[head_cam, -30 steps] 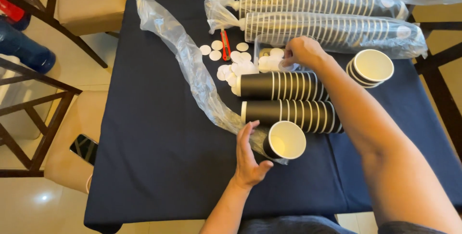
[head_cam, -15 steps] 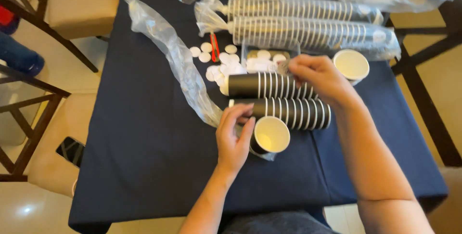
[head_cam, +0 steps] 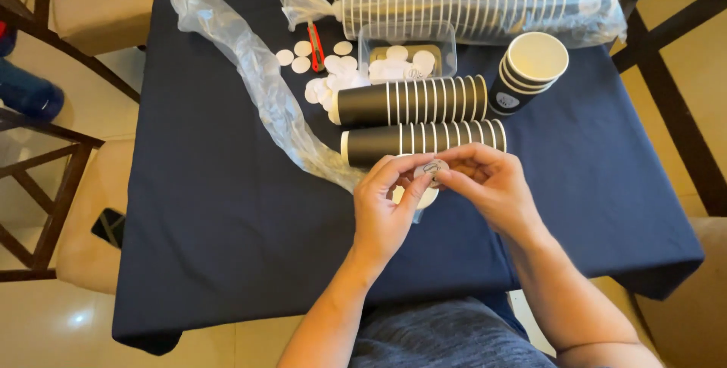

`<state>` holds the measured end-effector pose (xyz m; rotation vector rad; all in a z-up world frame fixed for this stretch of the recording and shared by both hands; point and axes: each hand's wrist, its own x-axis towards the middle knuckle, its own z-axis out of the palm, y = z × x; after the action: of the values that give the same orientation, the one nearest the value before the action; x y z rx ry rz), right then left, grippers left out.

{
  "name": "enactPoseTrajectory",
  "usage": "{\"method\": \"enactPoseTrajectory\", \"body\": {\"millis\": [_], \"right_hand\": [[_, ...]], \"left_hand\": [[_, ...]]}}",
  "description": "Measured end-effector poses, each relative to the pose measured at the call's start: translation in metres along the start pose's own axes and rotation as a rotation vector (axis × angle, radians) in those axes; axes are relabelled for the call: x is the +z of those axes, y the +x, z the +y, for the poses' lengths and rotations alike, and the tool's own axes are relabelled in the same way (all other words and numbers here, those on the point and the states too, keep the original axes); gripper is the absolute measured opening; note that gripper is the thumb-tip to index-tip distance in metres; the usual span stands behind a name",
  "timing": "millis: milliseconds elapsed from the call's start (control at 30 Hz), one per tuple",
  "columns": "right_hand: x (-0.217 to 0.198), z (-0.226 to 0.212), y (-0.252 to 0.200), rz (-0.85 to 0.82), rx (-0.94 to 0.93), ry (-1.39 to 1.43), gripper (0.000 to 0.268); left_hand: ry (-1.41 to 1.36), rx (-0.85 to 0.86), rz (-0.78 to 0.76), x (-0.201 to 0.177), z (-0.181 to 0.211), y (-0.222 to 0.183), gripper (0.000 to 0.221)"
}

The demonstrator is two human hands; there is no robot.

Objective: Peeling circular logo stickers from a sheet and applying them to the side of black paper coffee cups.

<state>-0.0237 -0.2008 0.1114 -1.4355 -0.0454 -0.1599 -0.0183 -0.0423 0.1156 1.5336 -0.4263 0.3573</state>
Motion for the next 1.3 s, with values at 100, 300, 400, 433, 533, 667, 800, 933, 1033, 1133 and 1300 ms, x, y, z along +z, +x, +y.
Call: {"method": "enactPoseTrajectory", "body": {"millis": [100, 300, 400, 433, 533, 667, 800, 933, 1033, 1133, 1300], "right_hand": [[-0.024, 0.011, -0.003, 0.030, -0.014, -0.011, 0.029], [-0.028, 0.011, -0.010, -0.034, -0.026, 0.034, 0.034], [-0.022, 0.010, -0.011, -0.078, -0.044, 0.048, 0.042], [-0.023, 0.012, -0.013, -0.075, -0.037, 0.051, 0.042], [-0.024, 0.017, -0.011, -0.089, -0.059, 0.032, 0.049], [-0.025, 0.020, -0.011, -0.096, 0.025, 0.109, 0.059], [-0.022, 0.015, -0.010, -0.130, 0.084, 0.190, 0.068], [-0.020, 0.009, -0.008, -0.157, 0.107, 0.219, 0.075], [-0.023, 0.013, -0.011, -0.171, 0.123, 0.230, 0.079], [-0.019, 0.010, -0.011, -0.188, 0.138, 0.222, 0.079], [-0.017, 0.011, -0.011, -0.203, 0.139, 0.203, 0.079]], "left_hand": [[-0.015, -0.022, 0.006, -0.001, 0.001, -0.006, 0.022], [-0.038, -0.103, -0.014, -0.001, -0.006, -0.018, 0.020], [-0.017, -0.130, -0.025, -0.002, -0.006, -0.020, 0.022], [-0.015, -0.137, -0.028, -0.001, -0.005, -0.022, 0.022], [0.030, -0.132, -0.015, -0.003, -0.006, -0.021, 0.025], [-0.194, -0.324, -0.026, -0.005, -0.010, -0.025, 0.028], [-0.323, -0.435, -0.027, -0.009, -0.009, -0.026, 0.029], [-0.358, -0.468, -0.029, -0.011, -0.011, -0.026, 0.029], [-0.387, -0.508, -0.033, -0.012, -0.014, -0.031, 0.032], [-0.383, -0.510, -0.031, -0.015, -0.011, -0.029, 0.031], [-0.387, -0.503, -0.037, -0.017, -0.009, -0.029, 0.031]]}}
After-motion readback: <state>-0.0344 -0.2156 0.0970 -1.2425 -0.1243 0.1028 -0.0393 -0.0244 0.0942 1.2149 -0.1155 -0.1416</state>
